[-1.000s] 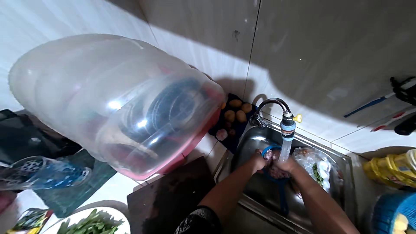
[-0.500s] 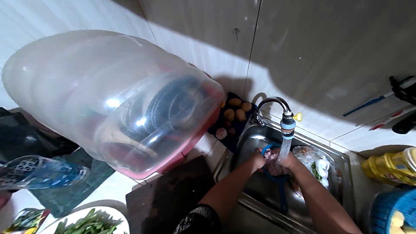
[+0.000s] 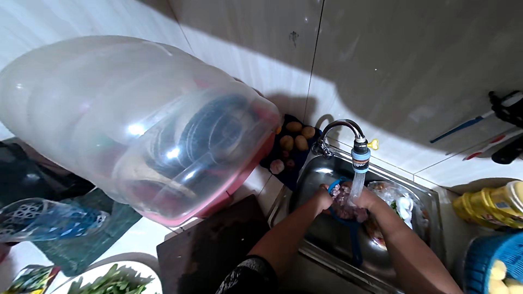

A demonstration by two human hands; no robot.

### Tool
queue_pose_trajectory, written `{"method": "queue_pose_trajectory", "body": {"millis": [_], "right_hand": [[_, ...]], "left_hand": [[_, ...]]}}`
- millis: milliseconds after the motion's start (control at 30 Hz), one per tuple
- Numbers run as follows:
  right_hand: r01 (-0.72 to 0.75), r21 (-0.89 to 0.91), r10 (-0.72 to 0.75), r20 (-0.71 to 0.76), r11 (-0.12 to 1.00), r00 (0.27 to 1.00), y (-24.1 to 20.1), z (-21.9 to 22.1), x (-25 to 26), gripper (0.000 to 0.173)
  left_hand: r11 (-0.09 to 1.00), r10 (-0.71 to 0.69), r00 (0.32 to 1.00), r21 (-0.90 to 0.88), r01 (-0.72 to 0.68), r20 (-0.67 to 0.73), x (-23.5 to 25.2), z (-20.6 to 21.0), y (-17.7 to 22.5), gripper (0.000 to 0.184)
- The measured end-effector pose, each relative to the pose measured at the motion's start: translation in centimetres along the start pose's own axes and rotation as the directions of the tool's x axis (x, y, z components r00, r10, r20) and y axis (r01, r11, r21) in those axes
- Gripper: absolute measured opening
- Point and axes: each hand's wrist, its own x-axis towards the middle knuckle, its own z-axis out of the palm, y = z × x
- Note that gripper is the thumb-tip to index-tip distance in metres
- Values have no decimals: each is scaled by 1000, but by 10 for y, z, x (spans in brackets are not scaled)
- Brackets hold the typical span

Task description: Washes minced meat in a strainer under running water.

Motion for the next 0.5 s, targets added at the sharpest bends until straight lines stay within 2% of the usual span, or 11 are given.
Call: {"method": "queue_pose_trajectory", "body": {"millis": [100,200,300,433,500], "right_hand": [[62,39,-58,-94,997,994,-16,-4,-6,64],[75,46,-66,-171,996,983,0,15,11,63],[53,133,-31,-161,990,986,8,19,21,65],[146,217,-137,-54,965,989,-4,-2,15,44],[153,223,-151,-26,963,988,-8,-6,11,44]], "left_hand": [[999,21,1000,38,-20,-20,4,1,-2,72],[1000,13,1000,17,-12,-14,6,0,-3,71],[1000,-3,1000,-6,3,2,7,1,-3,72],[1000,-5,1000,-19,5,7,9,1,-5,73],[1000,15,1000,-14,-15,1,7,-1,-5,72]]}}
